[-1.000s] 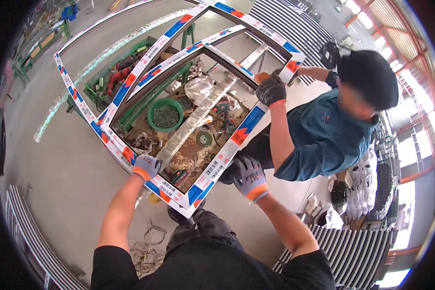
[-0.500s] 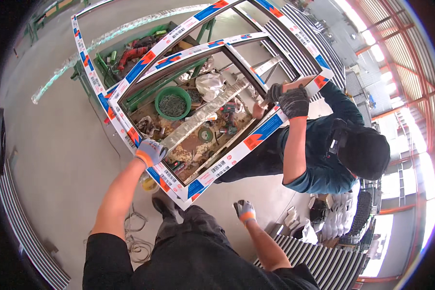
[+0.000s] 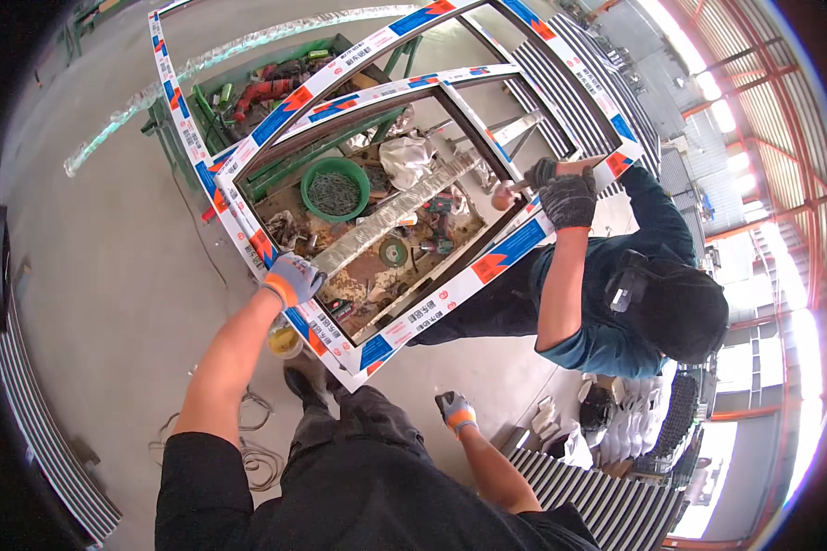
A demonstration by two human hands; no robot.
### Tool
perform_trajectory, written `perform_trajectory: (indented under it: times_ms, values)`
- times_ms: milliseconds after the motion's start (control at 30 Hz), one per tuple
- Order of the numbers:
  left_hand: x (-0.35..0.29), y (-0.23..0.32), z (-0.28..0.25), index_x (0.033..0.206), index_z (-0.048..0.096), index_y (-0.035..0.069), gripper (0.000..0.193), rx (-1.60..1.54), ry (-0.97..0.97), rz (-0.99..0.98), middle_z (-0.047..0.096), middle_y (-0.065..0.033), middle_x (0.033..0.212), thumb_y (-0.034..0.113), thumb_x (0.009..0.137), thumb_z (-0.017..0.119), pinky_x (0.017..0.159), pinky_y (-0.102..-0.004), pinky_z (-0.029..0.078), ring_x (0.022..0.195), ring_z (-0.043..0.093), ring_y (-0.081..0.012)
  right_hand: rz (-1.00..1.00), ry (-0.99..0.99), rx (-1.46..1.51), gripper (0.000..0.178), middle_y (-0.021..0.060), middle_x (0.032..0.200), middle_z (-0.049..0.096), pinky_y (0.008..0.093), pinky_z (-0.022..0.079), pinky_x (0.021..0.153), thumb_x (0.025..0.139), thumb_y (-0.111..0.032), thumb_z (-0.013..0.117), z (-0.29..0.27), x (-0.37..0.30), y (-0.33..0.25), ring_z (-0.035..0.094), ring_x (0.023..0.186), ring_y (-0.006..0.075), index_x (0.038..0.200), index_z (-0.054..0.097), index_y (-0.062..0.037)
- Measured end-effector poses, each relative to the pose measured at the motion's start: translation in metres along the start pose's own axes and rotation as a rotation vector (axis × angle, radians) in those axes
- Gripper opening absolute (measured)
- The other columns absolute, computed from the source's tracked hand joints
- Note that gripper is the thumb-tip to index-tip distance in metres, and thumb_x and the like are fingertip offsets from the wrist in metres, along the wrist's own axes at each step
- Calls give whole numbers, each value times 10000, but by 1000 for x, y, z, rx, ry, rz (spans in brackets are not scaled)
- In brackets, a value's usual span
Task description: Assembling and securing components of a metal window frame using a mallet and a power drill.
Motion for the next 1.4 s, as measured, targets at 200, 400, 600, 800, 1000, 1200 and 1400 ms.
perform_trajectory:
  times_ms: [200,400,600,800,1000,1200,1400]
  values:
    - [1,1,0,696,669,89,376,-13,49,38,670,-114,680,371,886,510,709,-421,460,676,644,-295,113,-38,35,377,106,663,648,369,489,593,860,-429,627,31,-8,68,619,589,210,965,713,-78]
    - [1,2,-3,704,666,102,362,14,21,13,671,-103,688,376,888,518,722,-414,456,686,644,-289,82,42,81,391,145,761,691,402,506,665,867,-426,627,39,-13,72,670,717,272,960,707,-54]
    - [5,-3,-3,704,663,96,352,10,91,64,670,-99,682,354,891,513,715,-418,460,682,644,-281,141,-42,146,410,180,925,703,421,517,800,863,-455,585,33,-15,49,675,915,344,1029,702,-99]
    - [-4,-12,-3,687,677,99,407,22,-54,30,681,-111,704,388,895,481,701,-433,475,701,661,-306,141,-133,73,398,181,914,700,433,515,789,875,-447,577,38,-20,33,666,917,363,1035,703,-105]
    - [3,3,8,723,655,111,371,20,53,72,679,-98,702,402,894,502,687,-433,471,670,655,-281,121,-86,128,410,208,968,682,439,501,829,865,-439,552,53,-24,46,636,962,389,967,705,-73]
    - [3,-2,0,692,641,112,310,35,134,82,672,-102,690,341,875,540,709,-442,474,678,644,-287,119,-62,192,452,208,919,686,457,505,788,849,-495,574,56,-18,42,644,929,398,978,710,-84]
    - [8,1,-1,658,636,118,316,44,111,84,665,-103,665,339,868,552,711,-428,472,675,643,-275,197,-117,178,475,203,901,691,453,507,791,845,-502,576,60,-23,44,654,922,384,980,703,-65]
Point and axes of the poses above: each hand's wrist, its own x-axis towards the middle knuckle, its own z-axis out of the palm, y = z × x, the point moved 3 cm from there along x, towards the middle knuckle
